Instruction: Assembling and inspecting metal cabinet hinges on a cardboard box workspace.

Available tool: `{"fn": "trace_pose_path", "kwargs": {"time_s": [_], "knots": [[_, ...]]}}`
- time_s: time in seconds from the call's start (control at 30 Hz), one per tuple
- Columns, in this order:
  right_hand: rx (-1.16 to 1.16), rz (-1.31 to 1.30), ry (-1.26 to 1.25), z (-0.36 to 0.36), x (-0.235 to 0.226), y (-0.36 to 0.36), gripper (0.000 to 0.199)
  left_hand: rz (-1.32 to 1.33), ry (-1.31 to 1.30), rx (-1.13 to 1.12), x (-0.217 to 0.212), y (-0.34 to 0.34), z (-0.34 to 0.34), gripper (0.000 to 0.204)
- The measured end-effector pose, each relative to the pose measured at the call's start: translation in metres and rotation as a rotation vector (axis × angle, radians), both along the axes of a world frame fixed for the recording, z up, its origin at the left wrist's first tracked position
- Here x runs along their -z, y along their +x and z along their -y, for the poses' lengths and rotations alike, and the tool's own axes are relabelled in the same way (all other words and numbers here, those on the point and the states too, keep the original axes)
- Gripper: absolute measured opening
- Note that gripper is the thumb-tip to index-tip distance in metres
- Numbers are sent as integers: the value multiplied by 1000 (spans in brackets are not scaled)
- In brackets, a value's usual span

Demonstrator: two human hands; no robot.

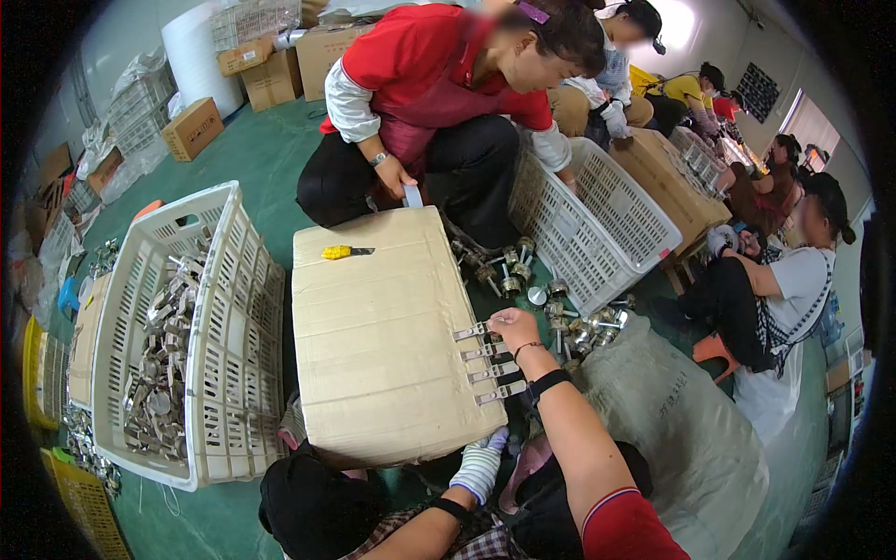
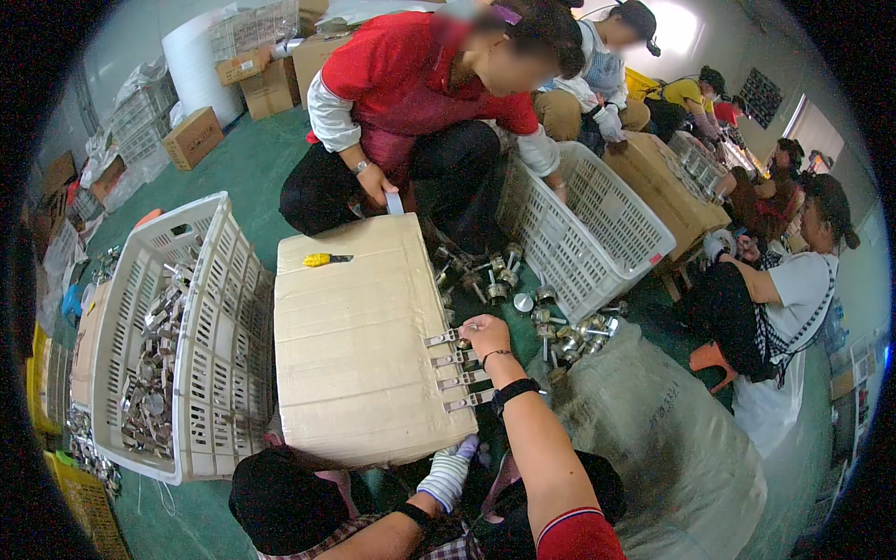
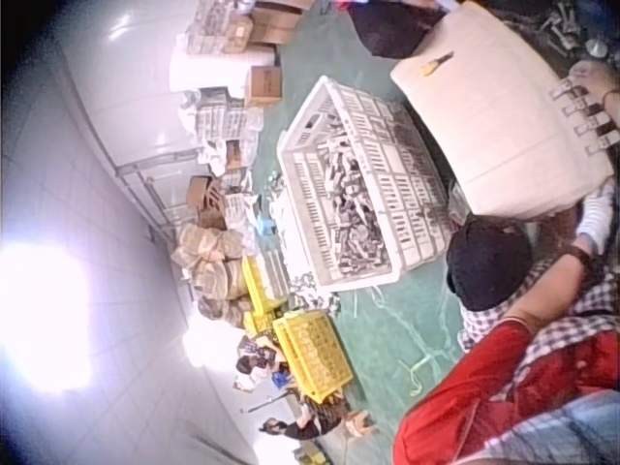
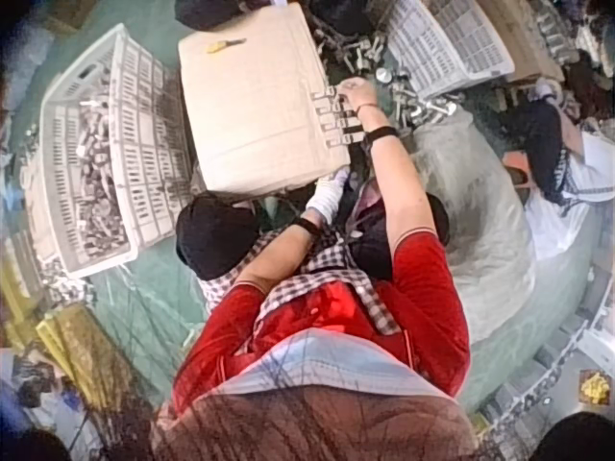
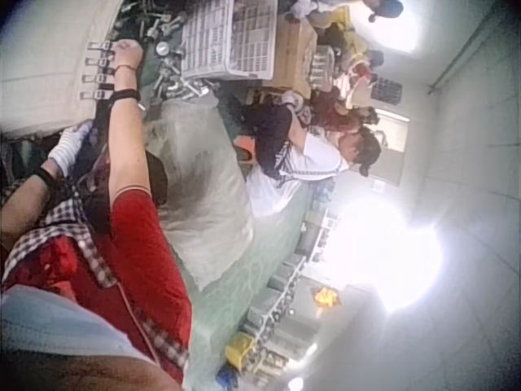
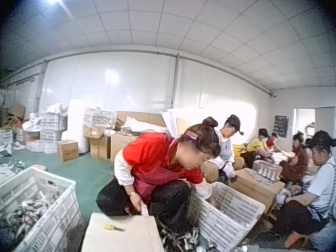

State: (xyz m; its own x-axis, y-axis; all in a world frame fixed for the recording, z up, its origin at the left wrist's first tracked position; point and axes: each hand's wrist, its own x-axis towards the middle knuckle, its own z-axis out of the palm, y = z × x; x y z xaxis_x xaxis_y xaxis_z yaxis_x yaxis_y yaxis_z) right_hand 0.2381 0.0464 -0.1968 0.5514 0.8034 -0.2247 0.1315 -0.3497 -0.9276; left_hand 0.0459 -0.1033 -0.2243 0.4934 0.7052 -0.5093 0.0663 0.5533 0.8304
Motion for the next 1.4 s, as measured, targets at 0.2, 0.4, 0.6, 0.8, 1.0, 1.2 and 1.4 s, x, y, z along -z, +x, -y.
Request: {"fn": "trace_pose_path", "kwargs": {"time_s": [0.2,0.4,0.6,0.8,1.0,1.2,1.4], "knots": [[12,-1,-9,-1,3,0,11,4,15,-60,4,1,1,41],[-3,32,-32,-3,4,4,12,19,15,-60,8,3,2,42],[-27,100,-117,-7,11,3,13,-4,17,-31,4,-2,1,41],[-27,254,-109,-10,25,2,13,-30,43,17,5,-8,-1,41],[-93,436,-228,5,3,8,27,150,-72,9,5,11,4,37],[-283,919,59,6,-61,-60,58,281,-202,-164,51,1,-10,36],[-618,1088,-55,46,-66,-83,74,46,-106,-13,19,11,-12,42]]}}
